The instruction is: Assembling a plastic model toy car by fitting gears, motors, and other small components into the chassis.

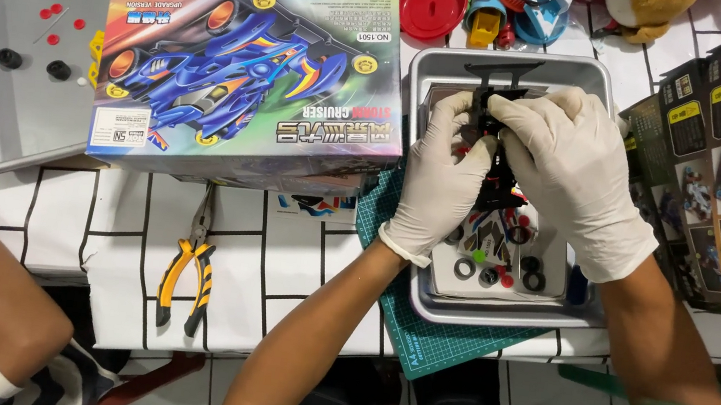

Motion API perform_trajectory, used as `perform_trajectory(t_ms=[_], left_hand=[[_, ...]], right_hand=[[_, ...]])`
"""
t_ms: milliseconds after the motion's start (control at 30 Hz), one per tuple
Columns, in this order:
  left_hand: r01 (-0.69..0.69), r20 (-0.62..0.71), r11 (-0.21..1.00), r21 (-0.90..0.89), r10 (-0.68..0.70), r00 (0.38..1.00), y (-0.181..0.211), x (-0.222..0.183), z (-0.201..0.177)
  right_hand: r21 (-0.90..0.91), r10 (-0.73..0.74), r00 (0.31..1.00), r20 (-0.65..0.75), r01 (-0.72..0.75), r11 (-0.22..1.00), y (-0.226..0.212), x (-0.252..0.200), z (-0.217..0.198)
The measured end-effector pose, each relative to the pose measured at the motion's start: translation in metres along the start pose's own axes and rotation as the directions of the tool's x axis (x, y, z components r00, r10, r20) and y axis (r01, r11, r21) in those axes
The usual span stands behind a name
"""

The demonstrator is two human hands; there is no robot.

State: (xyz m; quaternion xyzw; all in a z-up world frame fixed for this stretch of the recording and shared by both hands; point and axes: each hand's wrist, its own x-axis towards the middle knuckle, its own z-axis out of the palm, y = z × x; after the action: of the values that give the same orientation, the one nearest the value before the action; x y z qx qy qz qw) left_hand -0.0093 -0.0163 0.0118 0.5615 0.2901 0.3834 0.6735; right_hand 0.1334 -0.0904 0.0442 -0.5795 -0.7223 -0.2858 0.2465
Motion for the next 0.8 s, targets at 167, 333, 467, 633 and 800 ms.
perform_trajectory(t_ms=[167,333,467,633,800], left_hand=[[-0.008,-0.005,1.000,0.001,0.008,1.000,0.002,-0.001,0.001],[-0.016,-0.003,1.000,-0.006,0.016,1.000,0.002,-0.001,0.003],[-0.026,0.011,0.999,-0.018,0.026,1.000,-0.004,0.000,0.002],[-0.028,0.010,0.999,-0.040,0.028,1.000,0.002,-0.001,0.001],[-0.051,0.032,0.998,-0.029,0.052,0.998,-0.004,0.000,-0.001]], right_hand=[[-0.042,-0.016,1.000,0.005,0.016,0.999,0.001,-0.004,0.000],[-0.025,0.037,0.999,-0.001,-0.037,0.999,0.003,-0.011,0.006],[0.058,0.124,0.992,0.000,-0.124,0.991,0.003,-0.011,0.007],[0.159,0.113,0.993,-0.044,-0.105,0.982,0.001,-0.005,0.005],[0.170,0.161,0.987,-0.005,-0.158,0.973,0.005,-0.011,0.007]])
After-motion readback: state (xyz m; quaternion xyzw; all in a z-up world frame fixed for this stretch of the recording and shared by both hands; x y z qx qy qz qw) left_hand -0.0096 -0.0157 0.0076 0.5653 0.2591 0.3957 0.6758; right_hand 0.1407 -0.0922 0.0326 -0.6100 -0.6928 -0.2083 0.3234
